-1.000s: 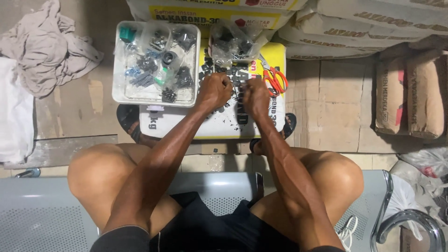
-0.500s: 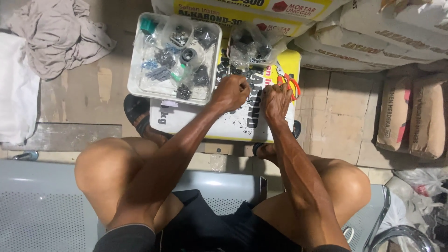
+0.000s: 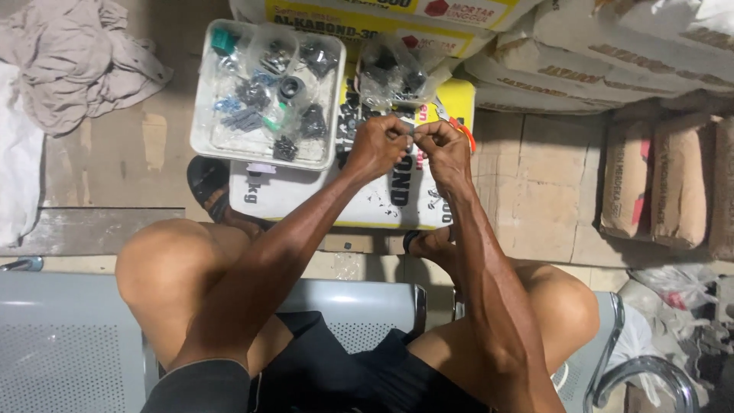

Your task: The person sits cross-legged on a chair and repeatedly picks small black fasteners from a pile on a yellow box, separating them by hand and placing them into a white plastic container. The person handles the fasteners one at a time throughout the clip.

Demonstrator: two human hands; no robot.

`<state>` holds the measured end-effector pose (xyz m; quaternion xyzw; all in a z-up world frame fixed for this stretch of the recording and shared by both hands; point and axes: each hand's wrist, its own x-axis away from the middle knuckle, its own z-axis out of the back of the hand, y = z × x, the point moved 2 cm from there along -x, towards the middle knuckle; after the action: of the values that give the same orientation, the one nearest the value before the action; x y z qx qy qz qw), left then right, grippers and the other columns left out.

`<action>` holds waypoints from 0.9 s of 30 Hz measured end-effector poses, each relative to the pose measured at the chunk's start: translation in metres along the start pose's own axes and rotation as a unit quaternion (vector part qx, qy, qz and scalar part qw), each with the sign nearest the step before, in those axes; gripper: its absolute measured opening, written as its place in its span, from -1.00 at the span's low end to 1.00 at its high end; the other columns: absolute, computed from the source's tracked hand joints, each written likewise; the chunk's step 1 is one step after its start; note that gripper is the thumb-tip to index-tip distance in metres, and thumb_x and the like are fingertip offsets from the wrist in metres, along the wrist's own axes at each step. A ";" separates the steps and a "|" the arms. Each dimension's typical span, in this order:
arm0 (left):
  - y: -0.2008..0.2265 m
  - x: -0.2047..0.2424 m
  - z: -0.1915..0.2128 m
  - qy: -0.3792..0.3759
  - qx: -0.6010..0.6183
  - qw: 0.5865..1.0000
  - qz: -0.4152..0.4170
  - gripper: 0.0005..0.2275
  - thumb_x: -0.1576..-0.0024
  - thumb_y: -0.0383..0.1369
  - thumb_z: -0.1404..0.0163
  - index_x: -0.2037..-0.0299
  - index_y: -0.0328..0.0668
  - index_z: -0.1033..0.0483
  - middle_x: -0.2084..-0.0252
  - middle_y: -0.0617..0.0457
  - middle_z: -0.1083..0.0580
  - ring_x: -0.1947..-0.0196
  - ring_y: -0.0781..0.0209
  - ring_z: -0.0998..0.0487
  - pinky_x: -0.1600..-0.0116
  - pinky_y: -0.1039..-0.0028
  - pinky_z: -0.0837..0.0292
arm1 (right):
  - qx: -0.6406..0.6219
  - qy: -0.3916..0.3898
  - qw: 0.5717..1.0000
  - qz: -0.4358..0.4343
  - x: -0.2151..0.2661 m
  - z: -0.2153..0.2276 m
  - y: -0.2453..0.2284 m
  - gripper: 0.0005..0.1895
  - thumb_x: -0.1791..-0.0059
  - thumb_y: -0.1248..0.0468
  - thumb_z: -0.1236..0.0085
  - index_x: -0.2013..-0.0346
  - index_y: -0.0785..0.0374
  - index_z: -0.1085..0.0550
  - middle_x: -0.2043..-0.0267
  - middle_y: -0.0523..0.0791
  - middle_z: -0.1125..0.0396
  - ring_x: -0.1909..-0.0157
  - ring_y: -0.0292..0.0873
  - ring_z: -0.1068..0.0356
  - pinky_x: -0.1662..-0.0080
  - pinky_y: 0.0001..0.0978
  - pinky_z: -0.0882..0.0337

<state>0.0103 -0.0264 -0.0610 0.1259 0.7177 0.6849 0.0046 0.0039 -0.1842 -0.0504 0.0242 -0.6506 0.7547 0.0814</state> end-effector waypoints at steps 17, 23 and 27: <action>-0.040 -0.024 -0.019 -0.007 -0.026 0.999 0.025 -0.93 -0.08 -0.57 -0.06 0.28 -0.27 -0.55 0.52 -0.07 -0.56 0.60 0.33 -0.60 0.53 0.62 -0.55 | 0.605 -0.103 0.789 -0.025 0.036 0.069 0.109 -0.78 0.18 0.25 -0.25 0.25 -0.04 -0.60 0.33 -0.13 -0.45 0.16 0.02 -0.52 0.05 -0.02 -0.56; -0.019 -0.014 -0.014 -0.013 0.016 0.998 0.052 -0.91 -0.07 -0.58 -0.07 0.24 -0.36 -0.55 0.46 -0.21 -0.58 0.53 0.25 -0.64 0.43 0.57 -0.64 | 0.583 -0.112 0.804 -0.028 0.034 0.055 0.089 -0.83 0.10 0.31 -0.14 0.25 0.04 -0.59 0.34 -0.09 -0.42 0.17 0.06 -0.51 0.03 -0.01 -0.53; -0.038 -0.022 -0.013 -0.008 0.041 0.997 0.061 -0.81 -0.10 -0.59 -0.01 0.09 -0.44 -0.54 0.37 -0.29 -0.58 0.48 0.22 -0.65 0.38 0.55 -0.70 | 0.377 -0.088 0.922 -0.013 0.037 0.041 0.038 -0.84 0.10 0.32 -0.10 0.23 0.19 -0.50 0.39 0.09 -0.43 0.18 0.26 -0.48 0.12 0.21 -0.40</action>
<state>0.0227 -0.0442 -0.1010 0.1752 0.7359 0.6530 -0.0368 -0.0417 -0.2271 -0.0763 0.1281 -0.3223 0.9377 0.0183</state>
